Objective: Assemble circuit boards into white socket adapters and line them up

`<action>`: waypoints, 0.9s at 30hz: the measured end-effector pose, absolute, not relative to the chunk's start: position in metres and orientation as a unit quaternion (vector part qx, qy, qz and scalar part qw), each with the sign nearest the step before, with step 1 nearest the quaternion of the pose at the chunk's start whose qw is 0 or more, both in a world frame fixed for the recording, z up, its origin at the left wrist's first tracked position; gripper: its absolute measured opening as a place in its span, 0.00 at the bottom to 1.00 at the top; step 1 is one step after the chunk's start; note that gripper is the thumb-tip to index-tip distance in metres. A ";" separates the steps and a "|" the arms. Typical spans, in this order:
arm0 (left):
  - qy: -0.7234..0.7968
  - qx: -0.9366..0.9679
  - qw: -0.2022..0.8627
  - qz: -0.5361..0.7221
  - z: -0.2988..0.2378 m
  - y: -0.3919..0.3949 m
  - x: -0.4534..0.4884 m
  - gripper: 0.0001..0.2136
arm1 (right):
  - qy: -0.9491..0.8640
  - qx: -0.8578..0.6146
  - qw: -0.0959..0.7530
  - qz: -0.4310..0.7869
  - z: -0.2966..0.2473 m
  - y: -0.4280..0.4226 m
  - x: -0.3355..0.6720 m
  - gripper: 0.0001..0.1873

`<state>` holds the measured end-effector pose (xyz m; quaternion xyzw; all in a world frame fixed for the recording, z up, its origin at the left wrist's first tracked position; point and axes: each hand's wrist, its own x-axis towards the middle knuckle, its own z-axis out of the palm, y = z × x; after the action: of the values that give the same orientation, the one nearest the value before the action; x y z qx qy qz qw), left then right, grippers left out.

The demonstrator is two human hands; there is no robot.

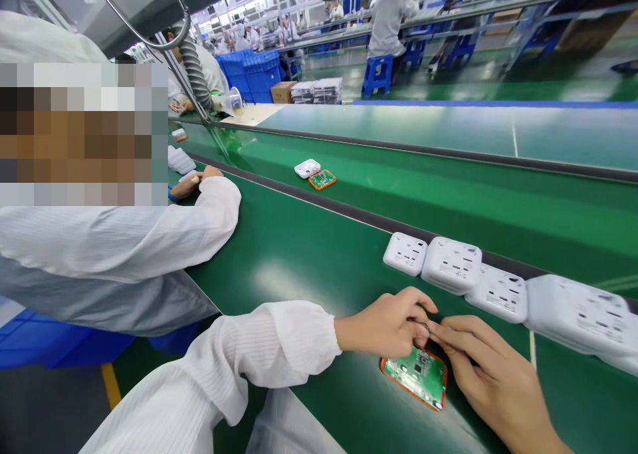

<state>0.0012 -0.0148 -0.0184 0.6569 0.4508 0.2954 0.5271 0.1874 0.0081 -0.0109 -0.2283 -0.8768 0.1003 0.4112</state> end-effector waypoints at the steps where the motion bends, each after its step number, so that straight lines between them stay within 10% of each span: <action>1: 0.450 0.655 0.532 0.292 -0.018 -0.015 0.001 0.18 | -0.878 -0.228 0.407 0.107 -0.012 0.008 0.188 0.09; 22: 0.425 0.720 0.493 0.243 -0.010 -0.014 0.000 0.12 | -0.882 -0.292 0.340 0.147 -0.013 0.002 0.211 0.05; 27: 0.398 0.815 0.260 0.332 -0.005 0.000 -0.012 0.10 | -0.902 -0.330 0.216 0.174 -0.009 0.006 0.224 0.15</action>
<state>-0.0120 -0.0002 -0.0054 0.8147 0.3981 0.3320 0.2600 0.2236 0.0056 -0.0091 -0.3295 -0.9023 0.1744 0.2163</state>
